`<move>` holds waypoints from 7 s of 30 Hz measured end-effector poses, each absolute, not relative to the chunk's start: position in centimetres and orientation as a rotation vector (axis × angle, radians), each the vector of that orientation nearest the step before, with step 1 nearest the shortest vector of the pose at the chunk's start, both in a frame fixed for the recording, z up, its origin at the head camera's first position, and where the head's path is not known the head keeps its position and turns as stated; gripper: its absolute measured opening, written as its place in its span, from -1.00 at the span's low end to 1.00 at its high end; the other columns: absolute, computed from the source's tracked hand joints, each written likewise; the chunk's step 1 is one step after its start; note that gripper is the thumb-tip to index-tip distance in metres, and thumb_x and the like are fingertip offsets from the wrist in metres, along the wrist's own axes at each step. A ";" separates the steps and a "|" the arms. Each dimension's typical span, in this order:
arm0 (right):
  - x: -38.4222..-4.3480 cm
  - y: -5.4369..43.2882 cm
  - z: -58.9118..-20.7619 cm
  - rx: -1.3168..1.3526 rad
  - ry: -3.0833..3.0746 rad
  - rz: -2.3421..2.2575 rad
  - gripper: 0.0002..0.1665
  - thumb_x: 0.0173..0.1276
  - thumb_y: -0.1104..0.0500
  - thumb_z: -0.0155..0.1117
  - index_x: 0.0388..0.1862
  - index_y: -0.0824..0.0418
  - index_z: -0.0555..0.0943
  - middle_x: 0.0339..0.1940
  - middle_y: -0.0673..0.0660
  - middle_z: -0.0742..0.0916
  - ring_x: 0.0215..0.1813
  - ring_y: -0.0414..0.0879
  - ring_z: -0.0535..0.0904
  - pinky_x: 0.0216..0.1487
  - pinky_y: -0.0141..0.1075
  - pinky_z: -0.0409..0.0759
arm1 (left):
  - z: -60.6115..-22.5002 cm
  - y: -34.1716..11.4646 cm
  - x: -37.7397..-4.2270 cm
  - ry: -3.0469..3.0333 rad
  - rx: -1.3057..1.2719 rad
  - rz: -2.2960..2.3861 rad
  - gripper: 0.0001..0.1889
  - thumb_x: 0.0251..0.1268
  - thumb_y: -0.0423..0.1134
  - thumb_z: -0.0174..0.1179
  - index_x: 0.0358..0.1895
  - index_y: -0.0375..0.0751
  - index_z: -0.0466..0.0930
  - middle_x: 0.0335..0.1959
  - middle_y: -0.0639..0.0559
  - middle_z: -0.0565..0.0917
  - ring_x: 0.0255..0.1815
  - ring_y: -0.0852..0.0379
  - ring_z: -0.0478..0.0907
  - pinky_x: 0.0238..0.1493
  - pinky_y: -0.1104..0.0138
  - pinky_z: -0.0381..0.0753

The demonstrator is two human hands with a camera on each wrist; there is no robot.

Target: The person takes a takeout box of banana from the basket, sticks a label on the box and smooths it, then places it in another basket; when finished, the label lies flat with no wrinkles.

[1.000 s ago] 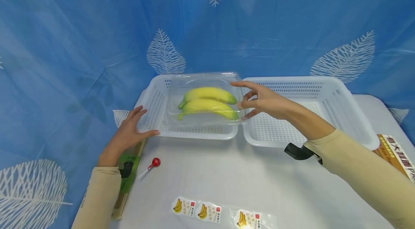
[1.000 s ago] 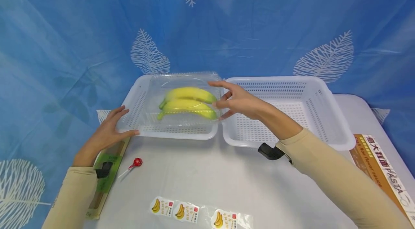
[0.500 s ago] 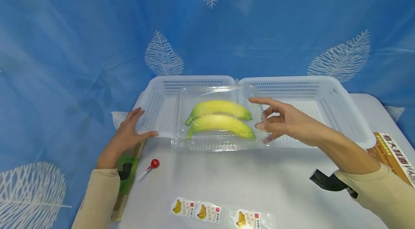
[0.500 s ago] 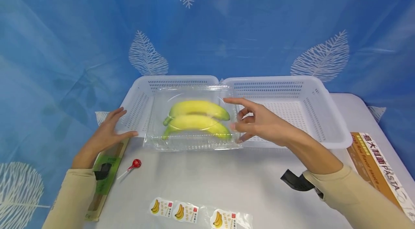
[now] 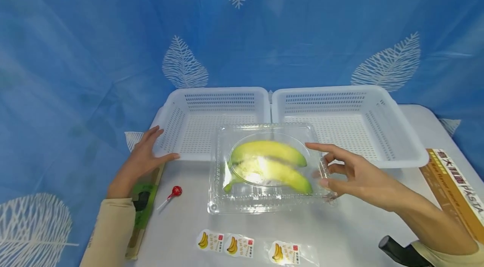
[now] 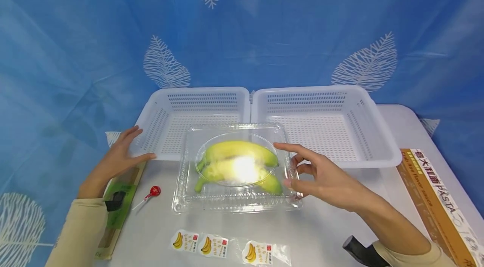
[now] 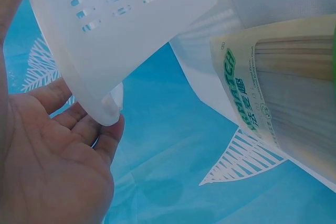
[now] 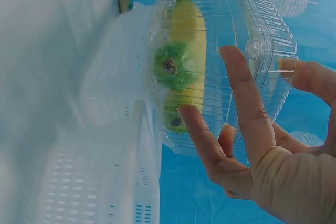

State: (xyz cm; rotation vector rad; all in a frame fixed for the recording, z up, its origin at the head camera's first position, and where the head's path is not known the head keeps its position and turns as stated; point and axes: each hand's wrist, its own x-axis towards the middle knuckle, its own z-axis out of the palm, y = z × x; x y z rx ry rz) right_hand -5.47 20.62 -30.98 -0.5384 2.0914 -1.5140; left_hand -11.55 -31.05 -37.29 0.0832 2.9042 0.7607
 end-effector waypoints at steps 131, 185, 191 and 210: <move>1.6 22.1 -41.7 -0.859 2.880 -1.168 0.01 0.00 0.07 0.63 0.45 0.04 0.37 0.42 0.04 0.37 0.42 -0.28 0.17 0.20 -0.58 0.27 | -34.2 -18.0 -2.4 1.597 1.362 1.080 -0.52 0.31 -0.58 0.08 0.30 -0.29 0.42 0.26 -0.14 0.55 0.28 0.12 0.50 0.28 0.27 0.51; -3.6 16.7 -38.9 -0.856 2.254 -2.006 -0.54 0.28 0.56 0.20 0.17 0.38 0.56 -0.07 0.11 0.57 -0.18 -0.17 0.39 -0.34 -0.42 0.57 | -32.0 -10.3 -12.2 2.419 1.388 1.243 -0.66 0.25 -0.34 0.32 0.10 -0.26 0.63 0.12 -0.06 0.61 0.22 0.06 0.50 0.29 0.18 0.48; -4.1 16.9 -38.7 -0.800 2.325 -1.991 -0.47 0.30 0.52 0.21 0.26 0.37 0.52 0.09 0.05 0.61 -0.15 -0.20 0.45 -0.35 -0.46 0.58 | -33.2 -8.4 -8.6 2.289 1.571 1.240 -0.71 0.29 -0.31 0.29 0.06 -0.22 0.64 0.09 -0.03 0.63 0.18 0.15 0.53 0.26 0.32 0.49; -4.8 17.1 -38.8 -0.835 2.255 -1.977 -0.17 0.23 0.59 0.21 0.48 0.29 0.28 0.31 0.10 0.44 -0.22 -0.17 0.47 -0.43 -0.42 0.61 | -35.7 -7.9 -7.6 2.312 1.420 1.218 -0.69 0.27 -0.21 0.32 0.07 -0.10 0.67 0.12 0.02 0.61 0.21 0.18 0.50 0.29 0.32 0.48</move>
